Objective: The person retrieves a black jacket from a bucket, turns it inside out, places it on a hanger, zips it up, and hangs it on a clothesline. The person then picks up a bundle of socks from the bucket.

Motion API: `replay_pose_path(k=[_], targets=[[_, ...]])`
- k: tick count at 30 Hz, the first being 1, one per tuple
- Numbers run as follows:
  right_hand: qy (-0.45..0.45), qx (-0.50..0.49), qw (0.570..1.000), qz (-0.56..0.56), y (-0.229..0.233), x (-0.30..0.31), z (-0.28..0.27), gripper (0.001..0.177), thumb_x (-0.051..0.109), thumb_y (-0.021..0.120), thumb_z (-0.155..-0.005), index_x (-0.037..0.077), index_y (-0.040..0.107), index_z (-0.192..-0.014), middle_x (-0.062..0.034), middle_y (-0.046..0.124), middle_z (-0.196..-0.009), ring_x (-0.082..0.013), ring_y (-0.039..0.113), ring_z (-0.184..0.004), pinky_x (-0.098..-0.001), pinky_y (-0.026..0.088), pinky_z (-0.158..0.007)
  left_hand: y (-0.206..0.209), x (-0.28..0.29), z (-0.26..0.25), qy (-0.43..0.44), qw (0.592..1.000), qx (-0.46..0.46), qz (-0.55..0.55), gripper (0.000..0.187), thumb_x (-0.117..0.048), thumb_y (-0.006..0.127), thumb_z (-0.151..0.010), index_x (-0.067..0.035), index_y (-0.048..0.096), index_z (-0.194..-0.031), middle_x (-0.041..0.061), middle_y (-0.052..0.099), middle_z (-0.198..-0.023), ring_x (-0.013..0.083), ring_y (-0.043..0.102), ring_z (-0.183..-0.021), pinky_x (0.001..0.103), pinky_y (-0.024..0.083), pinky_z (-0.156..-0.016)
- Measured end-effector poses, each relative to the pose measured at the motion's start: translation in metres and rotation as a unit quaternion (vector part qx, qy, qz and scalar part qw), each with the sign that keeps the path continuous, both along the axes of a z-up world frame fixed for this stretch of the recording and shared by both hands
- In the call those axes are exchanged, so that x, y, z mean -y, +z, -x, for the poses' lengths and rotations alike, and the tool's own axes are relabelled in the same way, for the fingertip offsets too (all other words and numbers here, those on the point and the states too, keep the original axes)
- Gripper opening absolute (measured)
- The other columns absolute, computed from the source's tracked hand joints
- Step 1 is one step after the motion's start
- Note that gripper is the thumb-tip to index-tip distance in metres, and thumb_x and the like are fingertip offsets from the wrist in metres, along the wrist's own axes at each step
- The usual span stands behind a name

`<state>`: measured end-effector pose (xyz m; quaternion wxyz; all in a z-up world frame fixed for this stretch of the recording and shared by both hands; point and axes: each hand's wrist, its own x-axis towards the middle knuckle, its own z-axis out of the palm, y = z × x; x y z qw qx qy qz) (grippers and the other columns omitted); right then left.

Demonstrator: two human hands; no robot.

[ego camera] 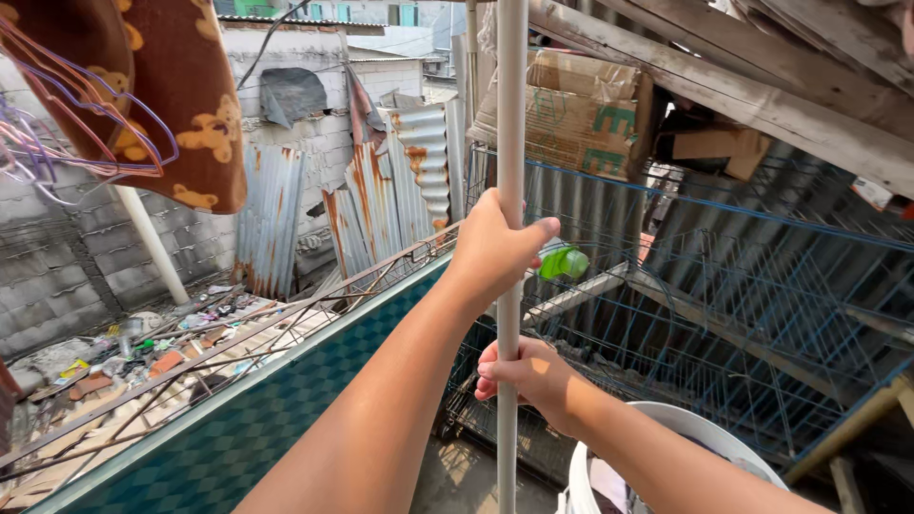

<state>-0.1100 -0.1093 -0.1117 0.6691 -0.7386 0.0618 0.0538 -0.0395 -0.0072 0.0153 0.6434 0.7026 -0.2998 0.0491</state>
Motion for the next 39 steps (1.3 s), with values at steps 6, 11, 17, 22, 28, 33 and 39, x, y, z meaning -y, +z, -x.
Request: replay_pose_path(k=[6,11,17,22,28,33,39], targets=[[-0.073,-0.038,0.997,0.002,0.004,0.018,0.091,0.014,0.019,0.068,-0.087,0.010,0.064,-0.097,-0.0040,0.071,-0.081,-0.0195,0.076,-0.085,-0.0387,0.055,-0.081,0.042,0.051,0.071,-0.140,0.985,-0.089,0.036,0.041,-0.005,0.066,-0.077,-0.010,0.050,-0.114,0.010,0.068,-0.079,0.0185,0.069,-0.054,0.037,0.058,-0.045],[-0.150,-0.024,0.988,0.017,0.021,0.072,0.164,0.018,0.025,0.067,-0.091,0.010,0.058,-0.096,-0.0041,0.069,-0.078,-0.0212,0.076,-0.086,-0.0429,0.051,-0.084,0.054,0.121,0.138,-0.224,0.972,-0.066,0.029,0.027,-0.027,0.064,-0.093,-0.004,0.058,-0.105,0.008,0.066,-0.072,0.0156,0.062,-0.049,0.033,0.056,-0.045],[-0.236,-0.047,0.970,0.024,0.037,0.156,0.260,0.018,0.026,0.067,-0.090,0.011,0.060,-0.096,-0.0033,0.070,-0.079,-0.0192,0.075,-0.087,-0.0469,0.055,-0.086,0.063,0.222,0.225,-0.314,0.949,-0.033,0.015,0.029,-0.031,0.065,-0.095,-0.003,0.057,-0.100,0.008,0.063,-0.070,0.0135,0.059,-0.047,0.032,0.055,-0.044],[-0.323,-0.067,0.940,0.091,0.036,0.243,0.330,0.040,0.033,0.070,-0.089,0.013,0.056,-0.121,-0.0078,0.066,-0.111,-0.0207,0.066,-0.105,-0.0440,0.057,-0.086,0.049,0.331,0.291,-0.310,0.950,0.016,0.023,0.033,-0.033,0.063,-0.097,-0.001,0.054,-0.101,0.010,0.063,-0.072,0.0172,0.062,-0.052,0.035,0.056,-0.046],[-0.384,-0.057,0.900,0.199,0.030,0.366,0.396,0.069,0.040,0.075,-0.085,0.014,0.046,-0.142,-0.0105,0.061,-0.129,-0.0226,0.059,-0.120,-0.0396,0.050,-0.095,0.010,0.458,0.322,-0.239,0.966,0.100,0.012,0.031,-0.022,0.069,-0.089,-0.003,0.053,-0.107,0.013,0.069,-0.084,0.0232,0.070,-0.069,0.037,0.058,-0.059],[-0.451,-0.028,0.858,0.245,0.013,0.447,0.435,0.072,0.042,0.074,-0.084,0.014,0.047,-0.145,-0.0113,0.061,-0.134,-0.0217,0.061,-0.122,-0.0366,0.051,-0.099,-0.019,0.530,0.320,-0.225,0.971,0.000,-0.082,0.024,-0.013,0.062,-0.087,-0.007,0.055,-0.108,0.015,0.071,-0.094,0.0293,0.074,-0.079,0.041,0.058,-0.073],[-0.486,0.000,0.812,0.323,-0.003,0.495,0.464,0.072,0.041,0.070,-0.086,0.012,0.044,-0.147,-0.0142,0.052,-0.141,-0.0286,0.061,-0.121,-0.0403,0.051,-0.100,-0.080,0.560,0.317,-0.171,0.948,0.012,-0.267,0.023,-0.007,0.060,-0.085,-0.005,0.058,-0.108,0.017,0.070,-0.107,0.0324,0.072,-0.096,0.044,0.057,-0.082]])
